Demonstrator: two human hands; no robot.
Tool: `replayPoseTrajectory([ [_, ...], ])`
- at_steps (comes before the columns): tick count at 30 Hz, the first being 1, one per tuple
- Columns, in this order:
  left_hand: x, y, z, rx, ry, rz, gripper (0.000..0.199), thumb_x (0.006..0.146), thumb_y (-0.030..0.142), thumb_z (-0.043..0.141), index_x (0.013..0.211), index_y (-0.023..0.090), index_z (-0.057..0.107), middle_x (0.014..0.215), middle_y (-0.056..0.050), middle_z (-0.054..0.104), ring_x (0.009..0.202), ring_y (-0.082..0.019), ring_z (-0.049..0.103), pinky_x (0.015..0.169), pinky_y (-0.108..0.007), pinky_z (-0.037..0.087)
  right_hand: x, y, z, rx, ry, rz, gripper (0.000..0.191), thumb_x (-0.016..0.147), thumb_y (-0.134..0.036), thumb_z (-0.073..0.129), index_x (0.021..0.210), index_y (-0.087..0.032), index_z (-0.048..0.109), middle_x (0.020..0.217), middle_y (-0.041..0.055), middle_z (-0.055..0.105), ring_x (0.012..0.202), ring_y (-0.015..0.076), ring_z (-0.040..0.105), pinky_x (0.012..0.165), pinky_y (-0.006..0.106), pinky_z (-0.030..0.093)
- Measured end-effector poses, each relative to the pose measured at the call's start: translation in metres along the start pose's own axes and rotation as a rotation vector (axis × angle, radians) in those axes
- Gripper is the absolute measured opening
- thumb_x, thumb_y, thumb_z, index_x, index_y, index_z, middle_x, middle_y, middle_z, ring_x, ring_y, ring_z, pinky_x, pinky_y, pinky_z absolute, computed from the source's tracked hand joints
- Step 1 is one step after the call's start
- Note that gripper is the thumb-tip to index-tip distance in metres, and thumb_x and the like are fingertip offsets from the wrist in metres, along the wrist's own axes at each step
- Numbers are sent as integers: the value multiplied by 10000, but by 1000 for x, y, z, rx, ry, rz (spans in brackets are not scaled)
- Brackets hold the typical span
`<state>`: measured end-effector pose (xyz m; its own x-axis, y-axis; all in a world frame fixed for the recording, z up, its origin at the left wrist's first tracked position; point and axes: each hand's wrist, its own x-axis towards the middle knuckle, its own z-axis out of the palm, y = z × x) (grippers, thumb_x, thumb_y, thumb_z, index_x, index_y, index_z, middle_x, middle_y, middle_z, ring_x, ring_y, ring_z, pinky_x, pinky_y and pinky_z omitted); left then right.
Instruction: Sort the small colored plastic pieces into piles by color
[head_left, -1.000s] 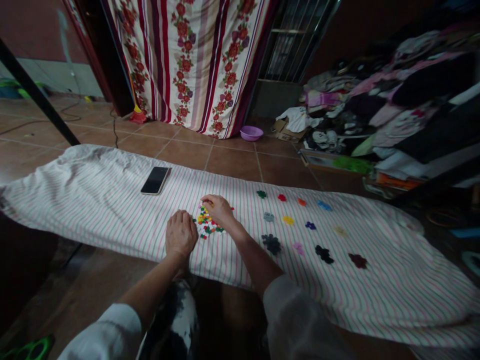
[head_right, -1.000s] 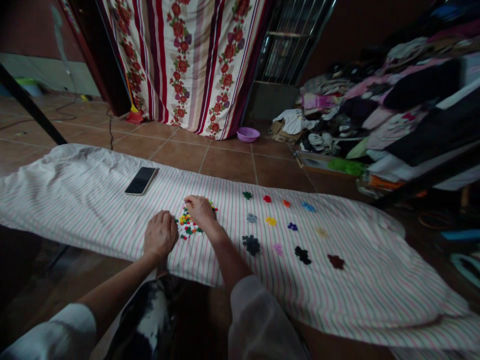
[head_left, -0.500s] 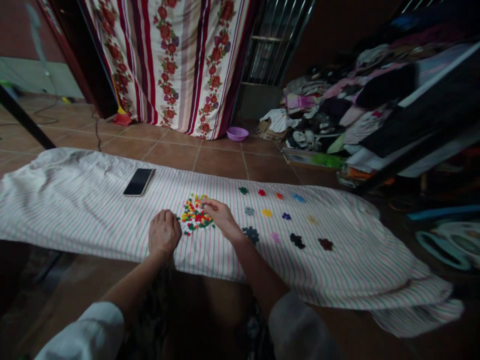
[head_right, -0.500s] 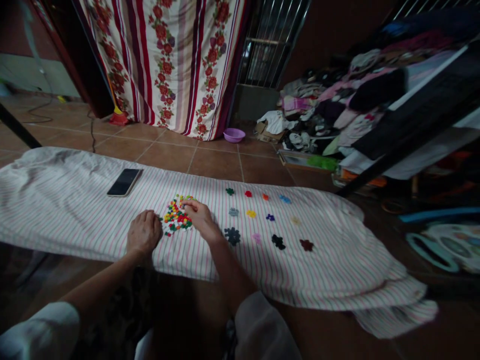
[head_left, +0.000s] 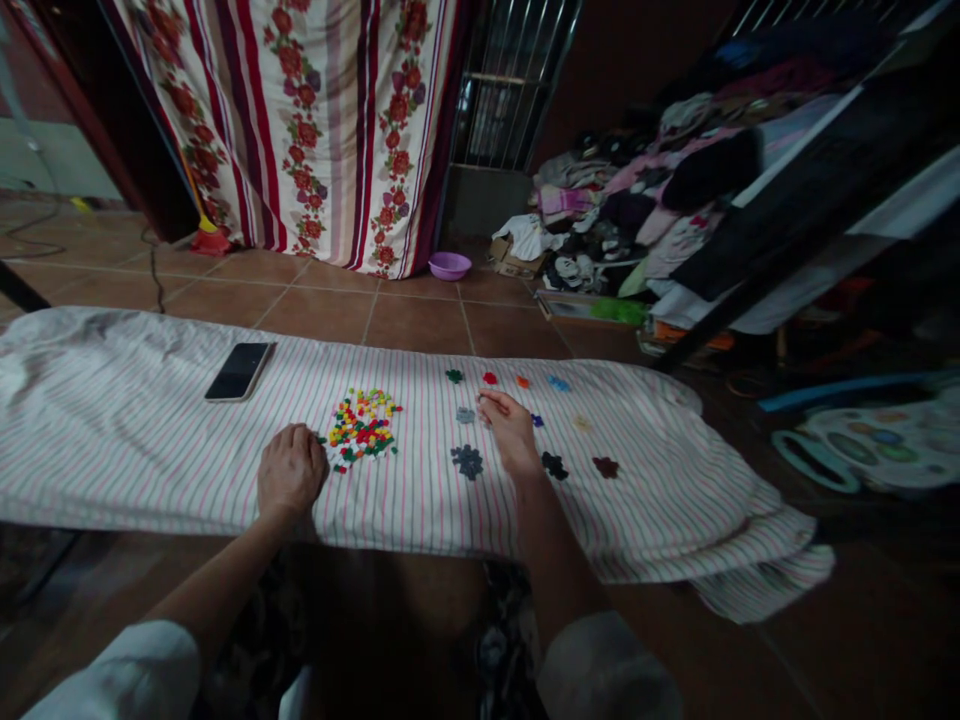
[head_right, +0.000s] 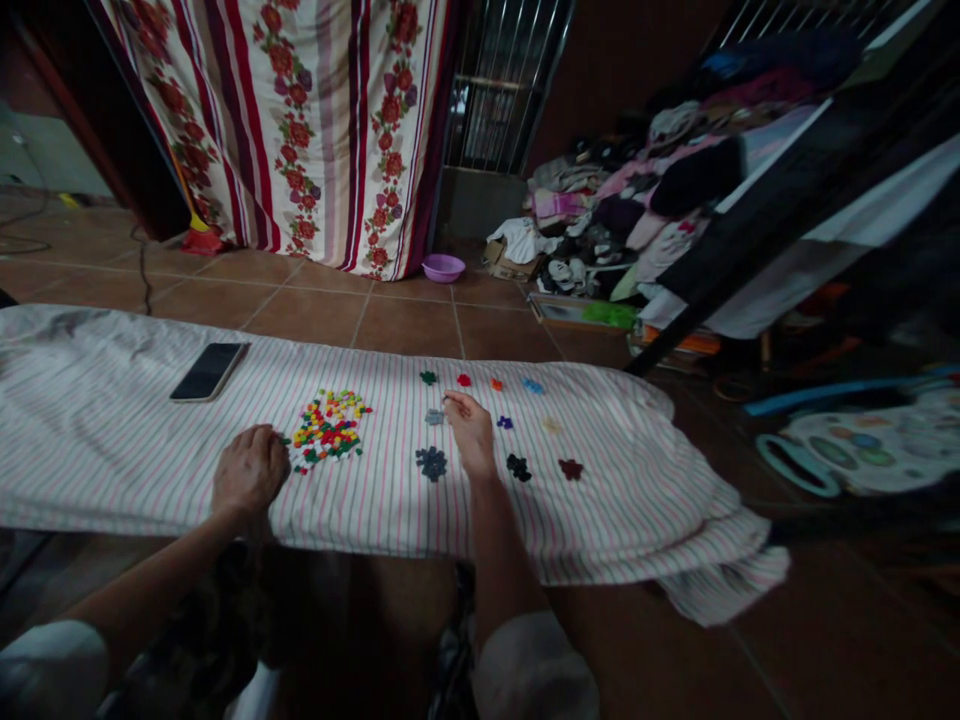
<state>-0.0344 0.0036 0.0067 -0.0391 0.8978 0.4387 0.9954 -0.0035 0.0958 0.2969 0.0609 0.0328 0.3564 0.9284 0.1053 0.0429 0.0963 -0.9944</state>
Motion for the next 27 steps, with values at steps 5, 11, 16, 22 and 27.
replayPoseTrajectory([
  [5,1,-1,0,-17,-6,-4,178,890,276,368,892,179,518,894,-110,612,891,-263,556,769,-373,415,2,4,-24,-5,65,34,353,610,-375,698,890,-161,714,740,31,678,653,139,584,612,265,453],
  [11,2,-3,0,-38,-17,18,194,873,280,361,892,178,524,910,-124,608,900,-268,554,774,-384,418,-5,12,-30,-76,-82,41,313,599,-326,686,879,-189,715,887,65,726,855,198,662,811,335,515],
  [16,1,-2,-2,-41,-27,1,214,867,293,353,903,178,529,917,-123,606,897,-269,549,773,-385,414,-9,21,-30,-118,-162,-36,341,660,-296,669,987,-199,675,948,71,719,886,186,668,856,349,527],
  [22,1,-2,0,-62,-2,-1,206,854,289,365,906,184,534,919,-122,609,899,-268,547,763,-380,409,-17,21,-24,-274,-233,-259,337,775,-263,575,1099,-201,644,958,65,692,819,157,638,810,330,530],
  [27,3,-3,-2,-61,-24,13,218,858,301,356,897,186,537,900,-115,612,872,-258,549,758,-375,411,-23,11,-23,-460,-261,-408,345,799,-175,489,1095,-211,662,952,69,683,819,173,624,811,341,527],
])
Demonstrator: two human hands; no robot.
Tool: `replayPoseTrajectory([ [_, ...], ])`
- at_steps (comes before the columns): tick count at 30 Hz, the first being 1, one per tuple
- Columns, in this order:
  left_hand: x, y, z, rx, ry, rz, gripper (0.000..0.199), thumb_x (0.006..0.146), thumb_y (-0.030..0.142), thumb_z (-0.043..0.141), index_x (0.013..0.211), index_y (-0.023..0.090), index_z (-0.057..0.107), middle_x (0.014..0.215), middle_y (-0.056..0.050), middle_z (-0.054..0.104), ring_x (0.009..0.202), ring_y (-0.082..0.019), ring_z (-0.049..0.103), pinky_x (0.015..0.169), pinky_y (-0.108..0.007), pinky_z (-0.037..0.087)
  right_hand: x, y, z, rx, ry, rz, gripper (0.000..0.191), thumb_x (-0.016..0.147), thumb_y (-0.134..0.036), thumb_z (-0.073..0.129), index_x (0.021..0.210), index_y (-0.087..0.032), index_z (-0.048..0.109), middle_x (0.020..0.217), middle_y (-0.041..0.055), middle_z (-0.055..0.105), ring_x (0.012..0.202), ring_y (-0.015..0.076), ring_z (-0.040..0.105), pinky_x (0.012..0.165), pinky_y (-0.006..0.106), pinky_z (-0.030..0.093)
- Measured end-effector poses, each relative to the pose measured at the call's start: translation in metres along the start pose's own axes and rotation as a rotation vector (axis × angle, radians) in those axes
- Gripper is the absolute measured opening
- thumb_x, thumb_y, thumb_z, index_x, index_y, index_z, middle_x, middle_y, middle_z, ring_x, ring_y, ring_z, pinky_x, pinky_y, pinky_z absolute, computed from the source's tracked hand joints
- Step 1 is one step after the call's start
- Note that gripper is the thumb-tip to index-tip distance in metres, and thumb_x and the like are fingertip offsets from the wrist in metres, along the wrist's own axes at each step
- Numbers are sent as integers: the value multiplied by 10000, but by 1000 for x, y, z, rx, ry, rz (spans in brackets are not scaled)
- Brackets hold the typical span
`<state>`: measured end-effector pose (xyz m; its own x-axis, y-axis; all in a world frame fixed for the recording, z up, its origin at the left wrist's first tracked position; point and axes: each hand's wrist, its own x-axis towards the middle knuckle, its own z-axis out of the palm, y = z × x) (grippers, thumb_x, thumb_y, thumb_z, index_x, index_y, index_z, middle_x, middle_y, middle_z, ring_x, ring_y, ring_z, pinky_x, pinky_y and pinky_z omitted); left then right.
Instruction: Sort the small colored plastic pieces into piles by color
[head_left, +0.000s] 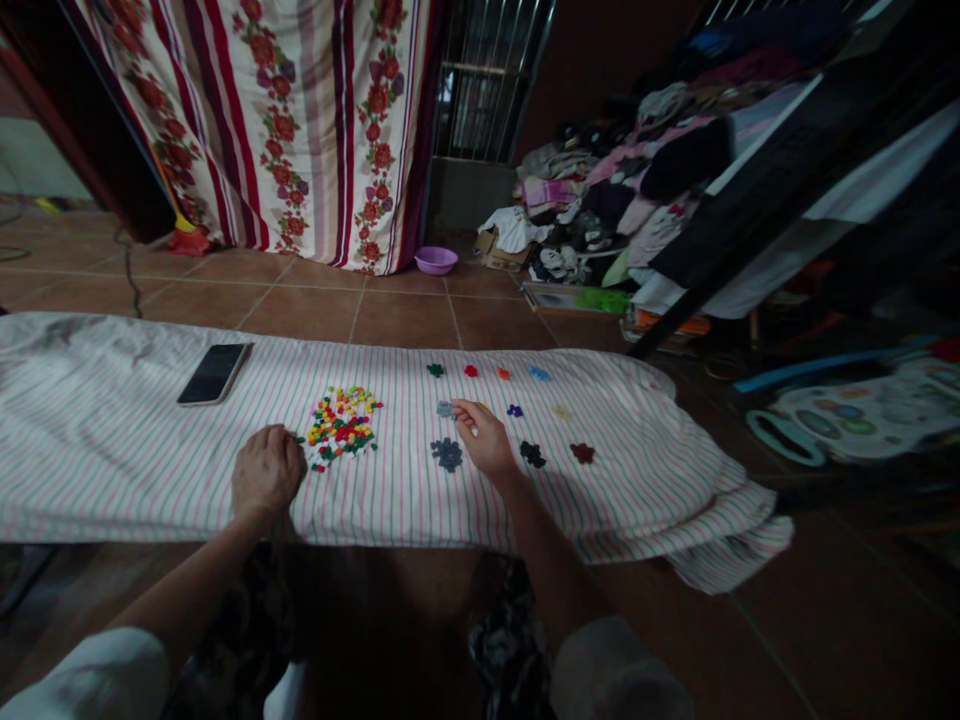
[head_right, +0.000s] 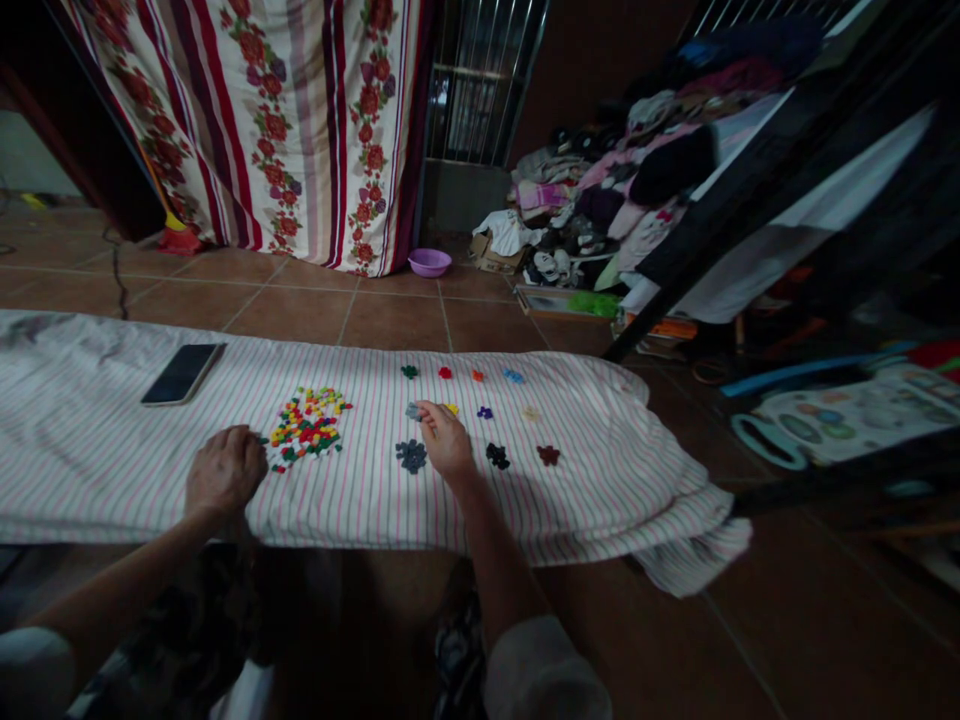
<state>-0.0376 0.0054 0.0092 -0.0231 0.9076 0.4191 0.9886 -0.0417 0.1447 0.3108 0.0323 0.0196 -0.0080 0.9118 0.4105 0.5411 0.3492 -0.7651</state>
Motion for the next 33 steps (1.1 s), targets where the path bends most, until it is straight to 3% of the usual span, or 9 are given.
replayPoseTrajectory([
  [10,-1,1,-1,19,-29,-11,214,849,305,363,903,184,531,957,-131,615,910,-265,544,782,-384,412,-9,11,-4,-200,-117,-30,371,808,-137,448,1094,-211,672,999,70,699,916,183,631,840,335,512],
  [33,-1,-1,1,20,-13,-19,219,853,310,363,900,188,539,907,-118,614,876,-263,549,757,-381,407,-13,15,0,-209,-167,8,360,821,-115,447,1032,-244,709,978,36,742,956,199,669,904,359,503],
])
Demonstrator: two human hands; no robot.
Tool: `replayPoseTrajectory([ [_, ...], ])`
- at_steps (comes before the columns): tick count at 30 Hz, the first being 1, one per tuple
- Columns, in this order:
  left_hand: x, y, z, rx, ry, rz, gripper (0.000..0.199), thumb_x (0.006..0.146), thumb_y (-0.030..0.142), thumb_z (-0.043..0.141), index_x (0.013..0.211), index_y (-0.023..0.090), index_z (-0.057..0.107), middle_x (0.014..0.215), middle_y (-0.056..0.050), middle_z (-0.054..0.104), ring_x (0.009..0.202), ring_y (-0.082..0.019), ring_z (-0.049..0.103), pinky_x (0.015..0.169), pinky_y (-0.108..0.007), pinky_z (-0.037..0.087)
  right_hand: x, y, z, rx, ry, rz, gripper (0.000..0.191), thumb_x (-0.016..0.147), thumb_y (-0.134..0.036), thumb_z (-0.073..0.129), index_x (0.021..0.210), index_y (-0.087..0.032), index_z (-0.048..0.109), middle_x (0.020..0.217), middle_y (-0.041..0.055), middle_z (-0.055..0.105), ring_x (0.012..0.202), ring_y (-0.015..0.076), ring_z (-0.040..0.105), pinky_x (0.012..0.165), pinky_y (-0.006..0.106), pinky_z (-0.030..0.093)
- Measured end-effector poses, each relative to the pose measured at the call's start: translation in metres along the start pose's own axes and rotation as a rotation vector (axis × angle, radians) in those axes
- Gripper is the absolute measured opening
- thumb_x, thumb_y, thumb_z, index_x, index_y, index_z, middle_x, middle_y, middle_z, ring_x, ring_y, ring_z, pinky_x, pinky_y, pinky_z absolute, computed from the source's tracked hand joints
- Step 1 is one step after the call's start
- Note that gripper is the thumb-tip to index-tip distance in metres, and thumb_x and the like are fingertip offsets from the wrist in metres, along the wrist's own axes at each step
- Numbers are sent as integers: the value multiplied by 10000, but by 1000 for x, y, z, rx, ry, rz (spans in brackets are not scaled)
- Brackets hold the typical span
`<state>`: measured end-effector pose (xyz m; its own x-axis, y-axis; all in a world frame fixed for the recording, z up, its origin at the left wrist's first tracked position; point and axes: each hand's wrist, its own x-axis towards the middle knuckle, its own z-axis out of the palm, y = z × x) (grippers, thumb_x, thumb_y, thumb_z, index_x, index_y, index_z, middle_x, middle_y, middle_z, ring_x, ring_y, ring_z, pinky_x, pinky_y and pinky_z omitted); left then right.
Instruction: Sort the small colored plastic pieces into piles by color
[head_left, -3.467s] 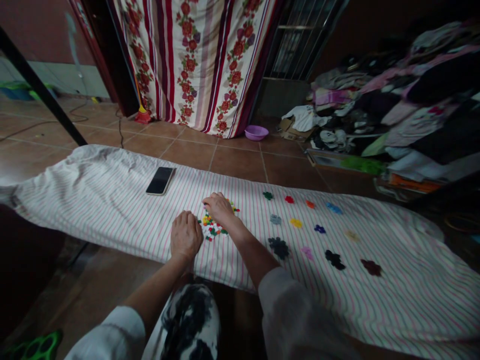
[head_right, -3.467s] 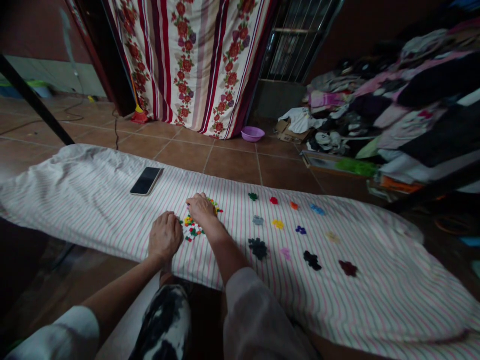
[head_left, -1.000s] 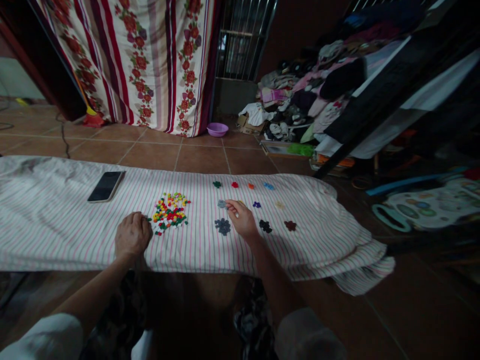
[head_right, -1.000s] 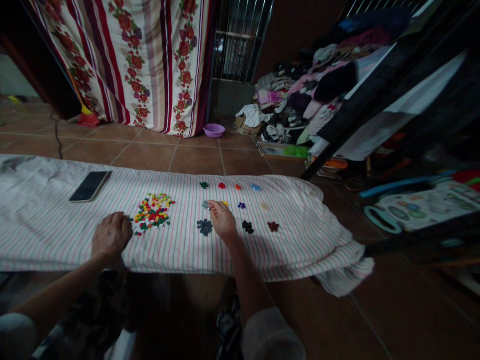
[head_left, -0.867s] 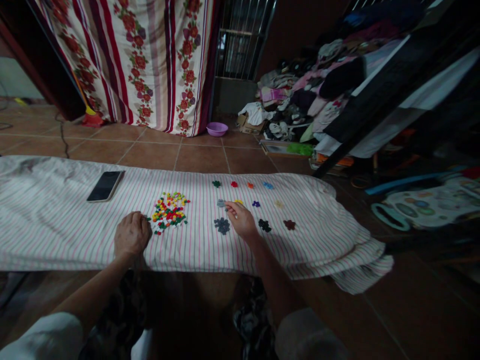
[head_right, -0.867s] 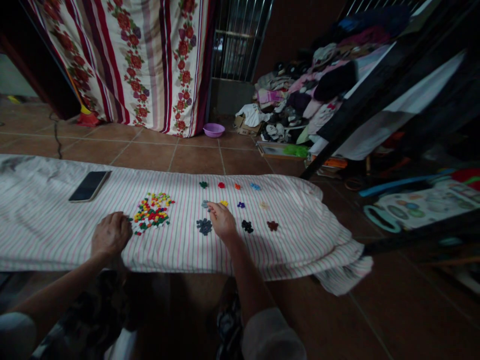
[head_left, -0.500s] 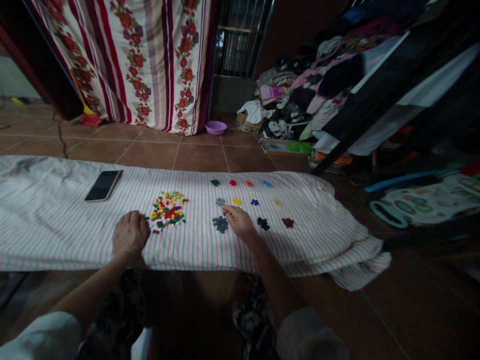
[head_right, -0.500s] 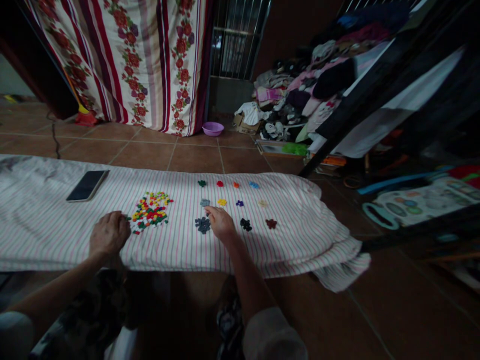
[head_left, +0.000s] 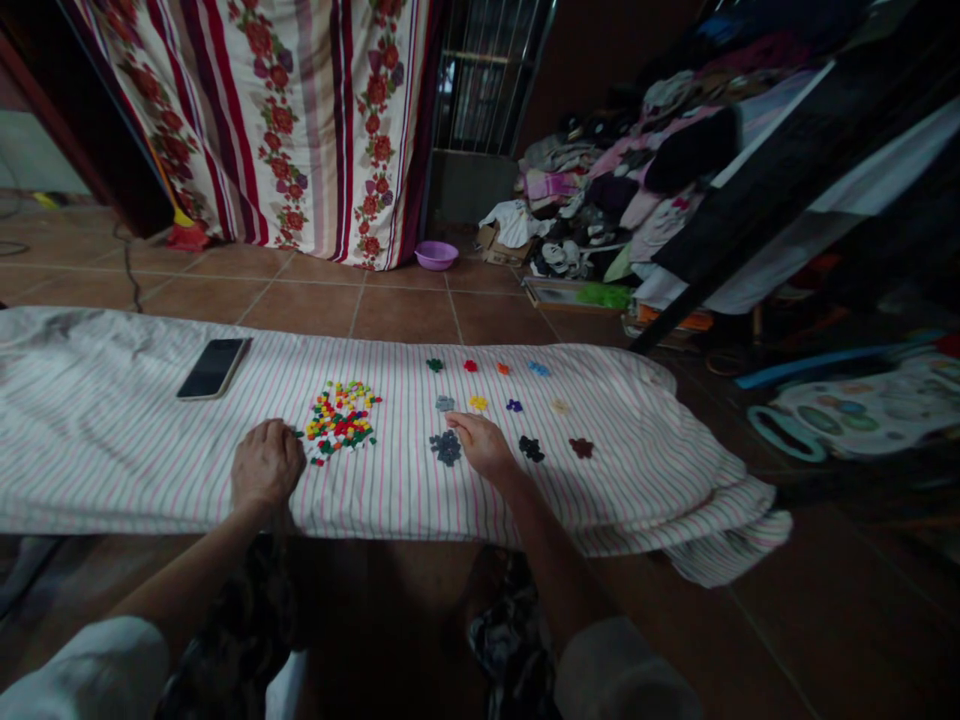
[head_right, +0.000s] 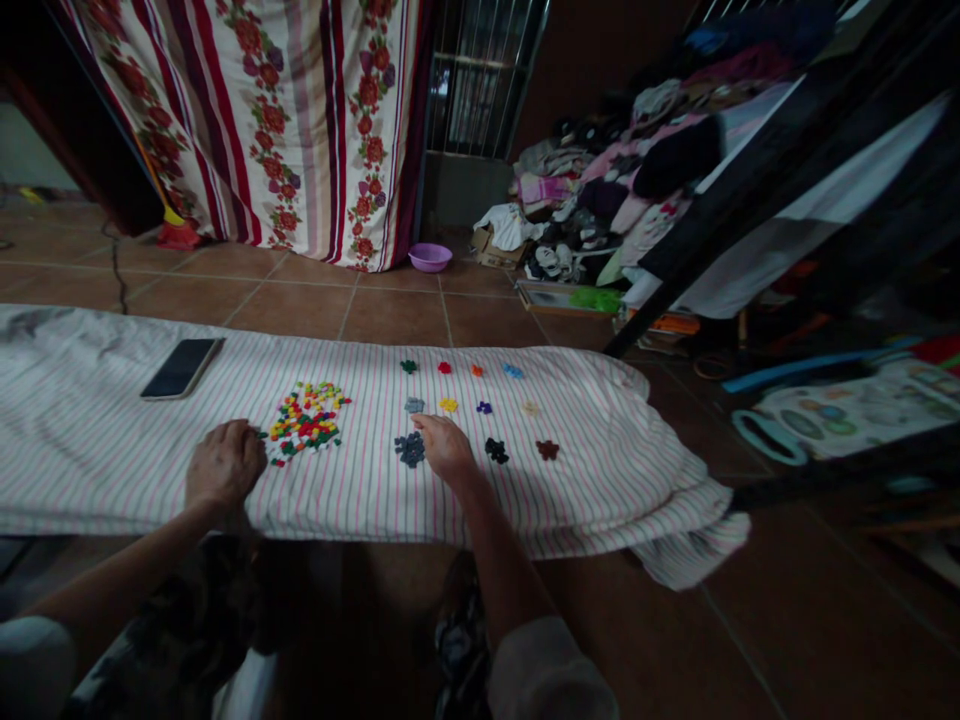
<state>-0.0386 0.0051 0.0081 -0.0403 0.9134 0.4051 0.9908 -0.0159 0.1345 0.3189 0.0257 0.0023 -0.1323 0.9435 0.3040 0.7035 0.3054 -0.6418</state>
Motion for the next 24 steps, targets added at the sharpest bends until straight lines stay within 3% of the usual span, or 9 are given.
replayPoseTrajectory([
  [12,-1,3,5,-21,56,-22,153,863,269,394,890,198,527,925,-114,617,921,-260,561,808,-387,411,22,-19,9,-40,43,-51,275,879,-245,477,997,-245,725,998,58,735,956,228,661,905,392,488],
  [24,-1,6,2,-56,45,-47,143,869,238,405,913,186,531,950,-118,618,956,-264,557,835,-390,417,54,-71,69,-46,-76,-229,294,929,-201,447,1065,-238,705,1006,67,709,959,211,616,897,359,468],
])
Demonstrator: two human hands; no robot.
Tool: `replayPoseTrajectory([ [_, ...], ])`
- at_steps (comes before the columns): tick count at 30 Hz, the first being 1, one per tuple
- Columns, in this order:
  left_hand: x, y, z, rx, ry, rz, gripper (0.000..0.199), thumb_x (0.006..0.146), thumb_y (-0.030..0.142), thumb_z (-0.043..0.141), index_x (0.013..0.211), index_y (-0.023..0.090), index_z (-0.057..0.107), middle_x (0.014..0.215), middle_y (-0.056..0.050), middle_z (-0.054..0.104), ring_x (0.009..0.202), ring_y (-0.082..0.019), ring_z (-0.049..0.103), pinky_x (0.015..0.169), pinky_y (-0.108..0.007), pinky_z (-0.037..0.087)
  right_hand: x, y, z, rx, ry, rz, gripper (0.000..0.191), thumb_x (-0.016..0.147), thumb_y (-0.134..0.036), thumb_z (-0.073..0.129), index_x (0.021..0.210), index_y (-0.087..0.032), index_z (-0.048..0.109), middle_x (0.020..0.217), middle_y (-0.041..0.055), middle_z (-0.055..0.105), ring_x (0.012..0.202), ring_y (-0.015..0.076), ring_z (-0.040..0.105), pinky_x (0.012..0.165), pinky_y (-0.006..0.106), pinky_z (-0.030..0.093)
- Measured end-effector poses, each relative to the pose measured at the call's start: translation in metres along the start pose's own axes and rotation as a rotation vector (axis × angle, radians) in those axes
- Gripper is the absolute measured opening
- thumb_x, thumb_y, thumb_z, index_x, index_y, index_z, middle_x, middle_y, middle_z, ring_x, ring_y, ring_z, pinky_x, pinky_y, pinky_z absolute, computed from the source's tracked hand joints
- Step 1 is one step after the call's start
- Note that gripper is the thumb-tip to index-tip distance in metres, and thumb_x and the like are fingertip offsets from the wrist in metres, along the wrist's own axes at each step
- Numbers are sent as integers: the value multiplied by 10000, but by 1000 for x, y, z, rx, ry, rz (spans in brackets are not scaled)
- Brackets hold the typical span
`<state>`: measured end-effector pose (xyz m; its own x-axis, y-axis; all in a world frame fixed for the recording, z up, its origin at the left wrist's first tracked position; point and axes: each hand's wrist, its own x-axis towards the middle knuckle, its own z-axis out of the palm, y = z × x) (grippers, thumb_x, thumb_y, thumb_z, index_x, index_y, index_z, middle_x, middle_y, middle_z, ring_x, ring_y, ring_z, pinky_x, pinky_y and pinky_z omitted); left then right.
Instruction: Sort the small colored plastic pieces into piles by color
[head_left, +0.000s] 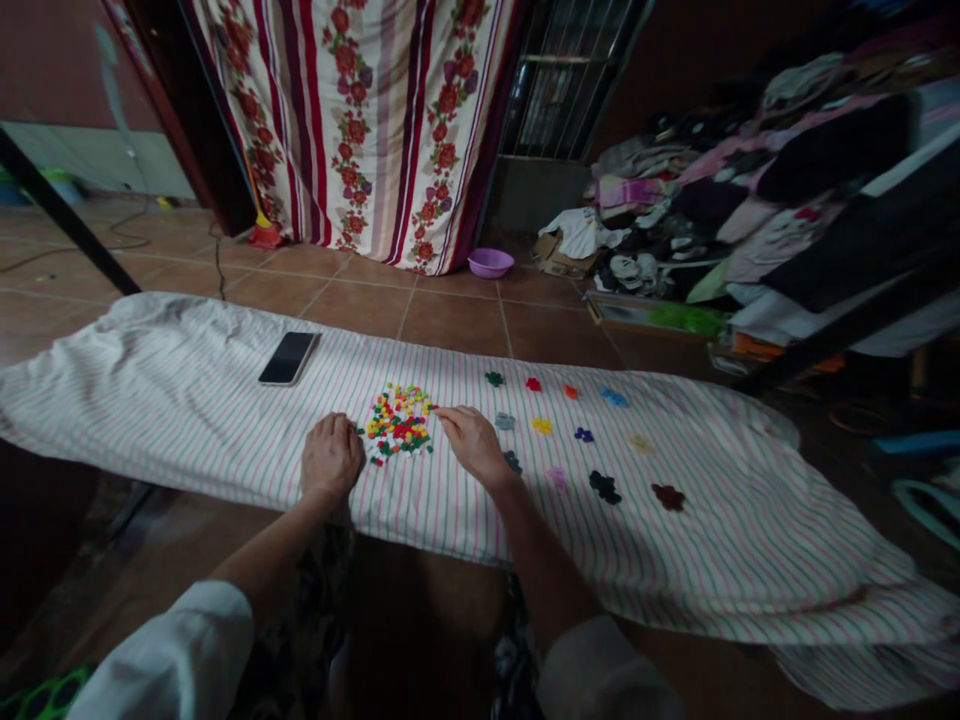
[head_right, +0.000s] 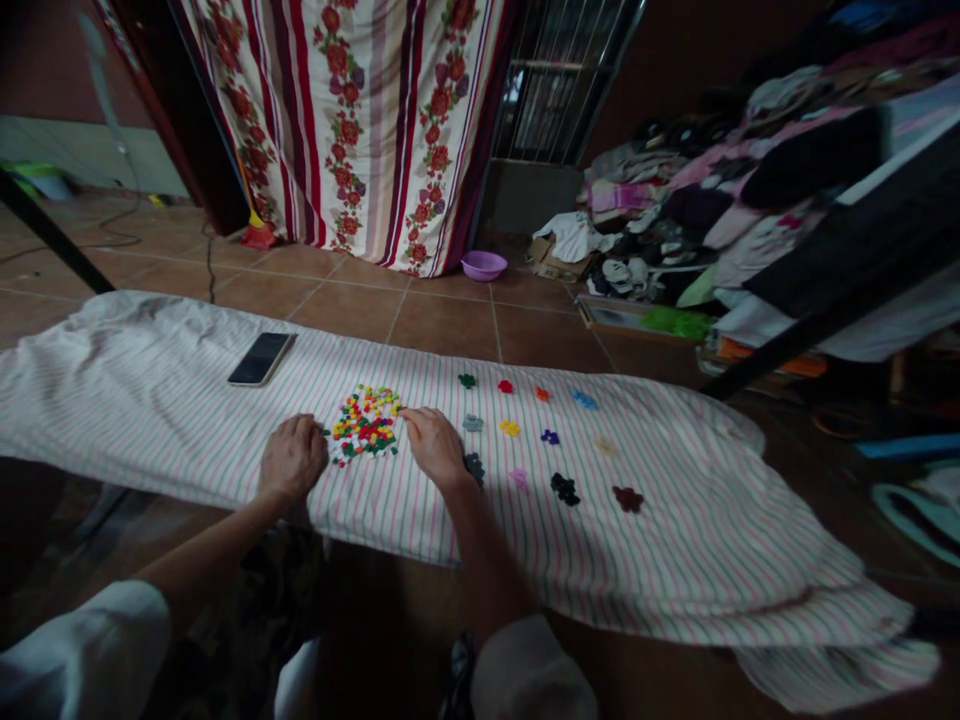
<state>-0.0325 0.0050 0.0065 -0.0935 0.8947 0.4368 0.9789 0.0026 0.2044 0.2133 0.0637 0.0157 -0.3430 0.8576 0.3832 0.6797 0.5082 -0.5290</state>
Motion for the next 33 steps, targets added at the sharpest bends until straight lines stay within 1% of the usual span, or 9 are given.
replayPoseTrajectory([
  [6,0,0,2,-10,7,-2,177,879,218,394,965,167,540,1002,-132,625,988,-268,556,854,-399,424,17,-21,28,20,-23,-65,321,914,-147,455,1082,-251,708,1081,72,680,1040,222,574,949,367,447],
  [11,0,0,5,-19,38,4,165,879,210,404,956,172,545,1017,-124,630,993,-262,562,865,-397,434,28,-25,33,-47,6,90,329,912,-141,462,1103,-242,711,1081,93,649,1049,230,544,954,375,439],
  [13,0,0,5,-25,49,0,161,872,206,416,956,175,549,1026,-123,631,999,-261,563,873,-400,437,31,-27,33,-64,15,123,314,912,-154,472,1079,-243,723,1099,90,637,1068,230,523,961,379,433],
  [16,0,0,6,-32,51,-2,171,870,206,423,969,173,558,1033,-128,633,1007,-263,563,874,-407,444,33,-33,36,-74,-14,60,318,919,-167,473,1071,-276,730,1179,67,616,1130,235,473,987,389,408],
  [20,0,-1,7,-23,44,-4,189,881,207,417,991,158,563,1031,-134,632,1002,-258,571,881,-405,445,31,-48,47,-128,-118,-66,389,898,-129,485,1135,-346,703,1319,29,553,1240,262,371,1020,438,358],
  [23,0,-2,8,-8,37,3,186,884,208,417,987,155,563,1039,-132,633,992,-257,574,882,-400,445,28,-55,53,-179,-150,-74,423,877,-114,505,1166,-364,685,1401,28,488,1286,284,318,1021,470,335],
  [25,-1,-2,9,-1,43,6,193,887,212,417,998,150,563,1051,-133,635,996,-259,574,886,-399,446,29,-54,53,-192,-141,-41,430,871,-115,511,1185,-358,674,1400,35,487,1290,283,314,1016,464,338],
  [28,-1,-3,10,-1,60,8,206,885,216,422,1018,145,562,1071,-136,635,1019,-265,568,899,-402,445,31,-47,50,-183,-102,11,399,870,-120,509,1140,-343,698,1362,33,521,1259,274,339,1009,446,354],
  [33,-1,-3,10,-12,78,15,214,883,214,422,1028,141,561,1076,-140,637,1037,-267,562,916,-405,446,33,-36,45,-153,-31,7,389,860,-104,501,1107,-312,717,1301,50,567,1197,275,381,987,449,378],
])
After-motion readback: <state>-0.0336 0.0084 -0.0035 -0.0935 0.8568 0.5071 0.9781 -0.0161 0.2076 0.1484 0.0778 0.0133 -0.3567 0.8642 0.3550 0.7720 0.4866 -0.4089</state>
